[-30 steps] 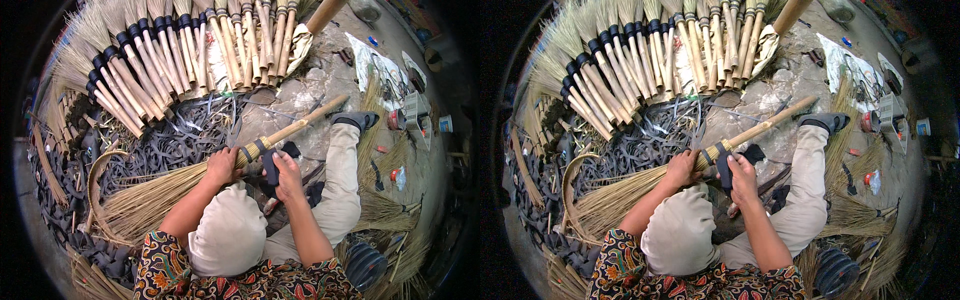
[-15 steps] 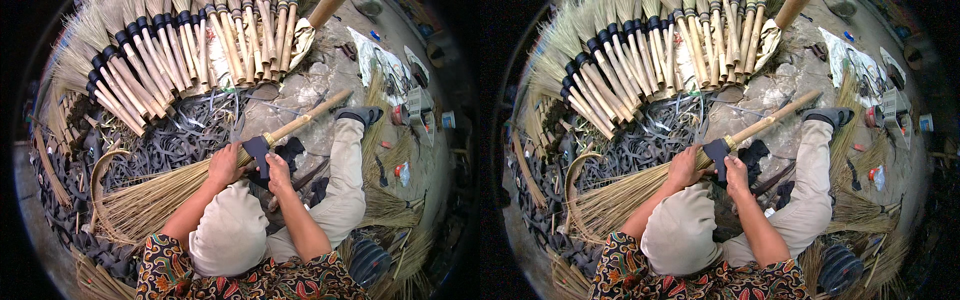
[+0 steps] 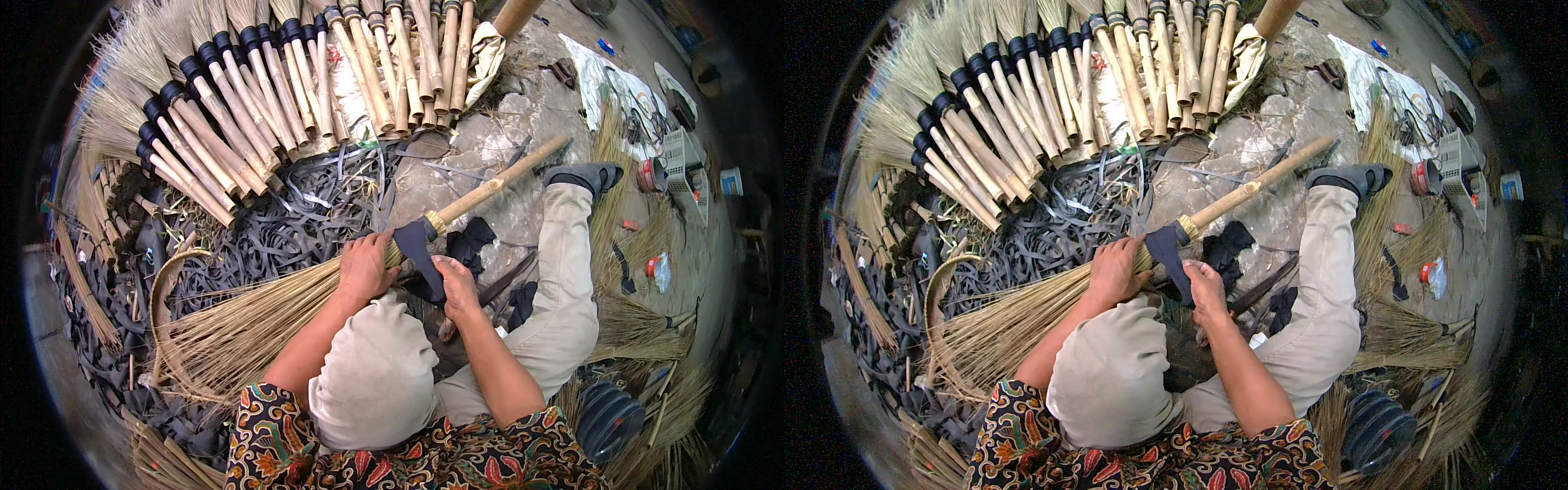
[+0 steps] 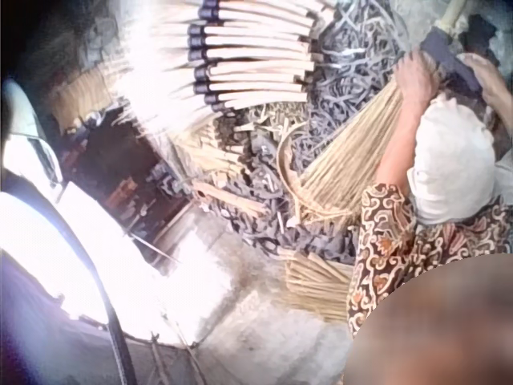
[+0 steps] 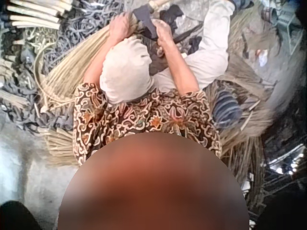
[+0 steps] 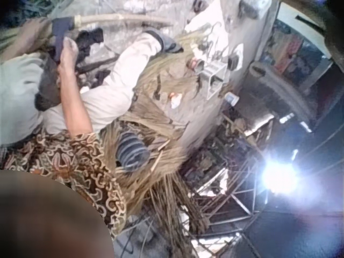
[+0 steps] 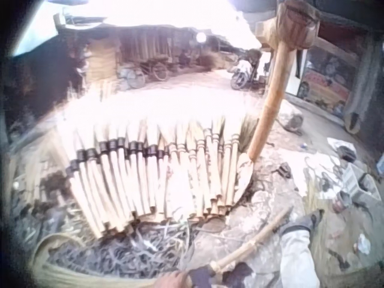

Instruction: The person sits on the floor and wraps a black strip around the neck of a broom to secure the bristles to the handle. They use a knife to trim the strip and then use scissors to cut additional pieces of the strip, continuing to wrap and secure the broom.

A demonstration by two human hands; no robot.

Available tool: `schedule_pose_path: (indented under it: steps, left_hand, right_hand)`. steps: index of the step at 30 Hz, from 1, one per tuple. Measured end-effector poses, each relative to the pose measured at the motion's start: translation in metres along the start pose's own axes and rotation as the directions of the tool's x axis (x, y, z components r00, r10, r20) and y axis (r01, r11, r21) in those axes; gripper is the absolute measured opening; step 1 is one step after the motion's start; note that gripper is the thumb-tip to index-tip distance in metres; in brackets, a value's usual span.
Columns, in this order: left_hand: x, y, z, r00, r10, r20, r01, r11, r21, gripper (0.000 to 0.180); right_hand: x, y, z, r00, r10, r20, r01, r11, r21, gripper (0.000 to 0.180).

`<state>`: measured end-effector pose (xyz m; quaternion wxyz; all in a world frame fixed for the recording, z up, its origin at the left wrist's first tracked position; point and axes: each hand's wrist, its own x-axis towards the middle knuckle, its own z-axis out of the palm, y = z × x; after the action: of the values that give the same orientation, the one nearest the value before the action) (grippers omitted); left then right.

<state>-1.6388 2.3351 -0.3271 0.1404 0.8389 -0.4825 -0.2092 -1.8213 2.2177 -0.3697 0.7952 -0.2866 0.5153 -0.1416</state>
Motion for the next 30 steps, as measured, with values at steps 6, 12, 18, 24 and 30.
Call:
schedule_pose_path:
  steps: [6, 12, 18, 24, 30]
  left_hand:
    - [0.001, 0.002, 0.003, 1.0, -0.012, 0.001, 0.012, 0.999, 0.045, 0.085]
    - [0.004, 0.002, 0.005, 1.0, 0.026, -0.013, -0.025, 0.997, 0.076, 0.084]
    - [0.012, 0.002, 0.011, 0.998, -0.021, 0.06, 0.014, 0.994, 0.109, 0.085]
    - [0.027, -0.003, -0.008, 0.994, -0.023, 0.109, 0.024, 1.0, -0.008, 0.082]
    - [0.041, -0.013, -0.037, 0.948, -0.11, 0.3, 0.195, 0.943, -0.269, 0.069]
  right_hand:
    - [-0.01, 0.01, -0.012, 0.997, 0.049, 0.062, -0.045, 0.997, -0.067, 0.021]
    - [-0.009, 0.021, -0.023, 0.998, 0.041, 0.046, -0.03, 0.974, -0.226, 0.023]
    - [-0.007, 0.03, -0.028, 1.0, -0.006, 0.019, 0.013, 0.941, -0.339, 0.021]
    - [-0.014, 0.034, -0.024, 0.99, -0.14, 0.021, 0.132, 0.857, -0.499, 0.019]
    - [-0.021, 0.041, -0.026, 0.959, -0.275, 0.071, 0.253, 0.714, -0.653, 0.022]
